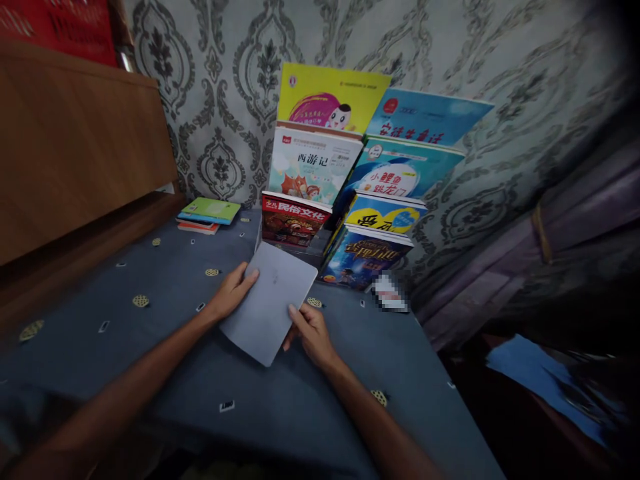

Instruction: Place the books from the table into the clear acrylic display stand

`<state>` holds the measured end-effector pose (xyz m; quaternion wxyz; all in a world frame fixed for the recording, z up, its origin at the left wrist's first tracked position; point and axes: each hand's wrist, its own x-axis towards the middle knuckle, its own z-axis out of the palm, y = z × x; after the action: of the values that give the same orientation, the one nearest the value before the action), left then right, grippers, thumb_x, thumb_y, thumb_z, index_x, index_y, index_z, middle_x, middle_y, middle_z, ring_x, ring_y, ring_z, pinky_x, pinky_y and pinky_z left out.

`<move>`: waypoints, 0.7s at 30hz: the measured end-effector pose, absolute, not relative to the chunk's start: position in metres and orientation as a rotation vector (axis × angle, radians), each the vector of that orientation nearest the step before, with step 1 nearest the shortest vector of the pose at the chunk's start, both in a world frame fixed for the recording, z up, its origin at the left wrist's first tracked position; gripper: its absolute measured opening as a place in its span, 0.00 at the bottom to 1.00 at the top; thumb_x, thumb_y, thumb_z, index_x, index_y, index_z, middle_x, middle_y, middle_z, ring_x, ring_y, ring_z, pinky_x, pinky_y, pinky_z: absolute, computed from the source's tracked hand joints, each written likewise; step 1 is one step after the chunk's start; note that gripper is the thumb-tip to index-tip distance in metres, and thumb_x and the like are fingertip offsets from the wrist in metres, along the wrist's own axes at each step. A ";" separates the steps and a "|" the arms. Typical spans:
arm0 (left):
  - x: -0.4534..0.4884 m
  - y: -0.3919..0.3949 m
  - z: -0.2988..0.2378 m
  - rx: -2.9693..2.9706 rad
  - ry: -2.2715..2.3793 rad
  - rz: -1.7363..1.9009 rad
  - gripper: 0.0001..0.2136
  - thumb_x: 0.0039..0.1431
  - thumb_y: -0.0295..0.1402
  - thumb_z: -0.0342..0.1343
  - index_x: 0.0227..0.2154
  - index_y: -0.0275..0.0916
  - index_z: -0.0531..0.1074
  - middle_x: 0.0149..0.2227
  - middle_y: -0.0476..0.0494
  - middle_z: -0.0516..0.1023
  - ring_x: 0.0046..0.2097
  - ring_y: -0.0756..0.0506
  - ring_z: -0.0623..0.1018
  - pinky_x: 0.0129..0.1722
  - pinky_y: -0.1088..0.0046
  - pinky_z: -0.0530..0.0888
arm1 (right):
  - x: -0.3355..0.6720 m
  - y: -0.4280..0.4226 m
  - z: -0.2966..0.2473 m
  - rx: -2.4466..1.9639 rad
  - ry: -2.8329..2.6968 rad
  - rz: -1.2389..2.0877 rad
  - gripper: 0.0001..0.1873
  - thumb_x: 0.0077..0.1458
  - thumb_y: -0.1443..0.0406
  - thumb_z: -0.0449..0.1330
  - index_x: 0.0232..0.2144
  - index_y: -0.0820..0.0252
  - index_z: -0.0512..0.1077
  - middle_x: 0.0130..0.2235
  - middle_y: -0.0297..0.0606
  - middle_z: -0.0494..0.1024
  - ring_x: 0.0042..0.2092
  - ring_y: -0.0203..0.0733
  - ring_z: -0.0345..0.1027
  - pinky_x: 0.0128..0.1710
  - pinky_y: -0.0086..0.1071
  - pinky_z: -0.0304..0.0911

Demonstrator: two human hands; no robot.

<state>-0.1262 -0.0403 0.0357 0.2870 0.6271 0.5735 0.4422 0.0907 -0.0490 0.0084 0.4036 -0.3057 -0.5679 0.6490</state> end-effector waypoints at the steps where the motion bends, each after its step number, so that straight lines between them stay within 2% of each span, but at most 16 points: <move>1: -0.129 -0.039 0.036 1.701 1.575 1.102 0.22 0.65 0.54 0.45 0.39 0.39 0.71 0.38 0.44 0.78 0.42 0.41 0.78 0.43 0.66 0.75 | 0.091 -0.048 0.007 -0.785 -1.416 1.650 0.27 0.53 0.41 0.63 0.33 0.59 0.74 0.23 0.32 0.73 0.21 0.36 0.69 0.16 0.28 0.69; 4: -0.137 -0.037 0.033 1.771 1.679 0.821 0.23 0.64 0.54 0.44 0.43 0.39 0.70 0.40 0.42 0.79 0.44 0.38 0.79 0.44 0.63 0.74 | 0.093 -0.042 0.004 -0.844 -1.347 1.603 0.26 0.52 0.42 0.64 0.34 0.59 0.73 0.25 0.33 0.75 0.25 0.37 0.72 0.17 0.26 0.68; 7: -0.139 -0.038 0.030 1.871 1.803 0.563 0.25 0.66 0.53 0.43 0.52 0.39 0.67 0.42 0.38 0.80 0.47 0.35 0.80 0.45 0.61 0.73 | 0.098 -0.032 -0.003 -0.957 -1.296 1.487 0.24 0.51 0.47 0.65 0.40 0.58 0.71 0.26 0.30 0.75 0.25 0.37 0.73 0.18 0.25 0.67; 9: -0.137 -0.041 0.030 1.958 1.918 0.398 0.26 0.67 0.52 0.43 0.57 0.38 0.63 0.40 0.37 0.80 0.45 0.34 0.80 0.44 0.60 0.73 | 0.104 -0.025 -0.009 -1.068 -1.332 1.372 0.24 0.52 0.50 0.63 0.45 0.58 0.69 0.24 0.28 0.74 0.24 0.38 0.72 0.18 0.26 0.65; 11: -0.134 -0.045 0.031 2.061 2.013 0.283 0.24 0.67 0.48 0.46 0.58 0.37 0.62 0.41 0.35 0.79 0.45 0.34 0.80 0.44 0.59 0.73 | 0.109 -0.019 -0.014 -1.187 -1.486 1.183 0.21 0.54 0.54 0.59 0.46 0.59 0.70 0.24 0.29 0.74 0.22 0.38 0.71 0.20 0.28 0.64; 14: -0.127 -0.049 0.031 2.288 2.063 0.283 0.17 0.67 0.40 0.49 0.53 0.36 0.67 0.49 0.30 0.76 0.51 0.33 0.76 0.48 0.56 0.72 | 0.117 -0.015 -0.017 -1.314 -1.814 0.787 0.12 0.57 0.61 0.55 0.38 0.58 0.76 0.27 0.34 0.78 0.26 0.39 0.72 0.28 0.31 0.66; 16: -0.121 -0.050 0.027 2.446 2.009 0.330 0.14 0.66 0.36 0.50 0.49 0.35 0.70 0.51 0.29 0.74 0.54 0.33 0.73 0.53 0.53 0.70 | 0.119 -0.014 -0.017 -1.359 -1.918 0.599 0.12 0.58 0.63 0.54 0.37 0.57 0.77 0.30 0.38 0.81 0.31 0.43 0.74 0.34 0.34 0.67; 18: -0.112 -0.052 0.022 2.541 1.882 0.366 0.13 0.67 0.35 0.49 0.49 0.35 0.71 0.54 0.30 0.73 0.56 0.33 0.72 0.55 0.52 0.68 | 0.120 -0.013 -0.018 -1.383 -1.919 0.532 0.14 0.59 0.63 0.54 0.42 0.57 0.77 0.33 0.40 0.82 0.34 0.46 0.74 0.36 0.36 0.67; 21: -0.097 -0.054 0.009 2.590 1.627 0.431 0.17 0.69 0.37 0.47 0.55 0.37 0.70 0.62 0.32 0.69 0.62 0.35 0.68 0.60 0.54 0.66 | 0.121 -0.011 -0.022 -1.340 -1.867 0.552 0.19 0.61 0.64 0.51 0.51 0.60 0.73 0.37 0.42 0.82 0.36 0.47 0.76 0.40 0.39 0.69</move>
<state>-0.0967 -0.0539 0.0093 0.0266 0.8382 0.5266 0.1394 0.1205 -0.0111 -0.0223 0.3793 -0.5247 -0.7308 0.2160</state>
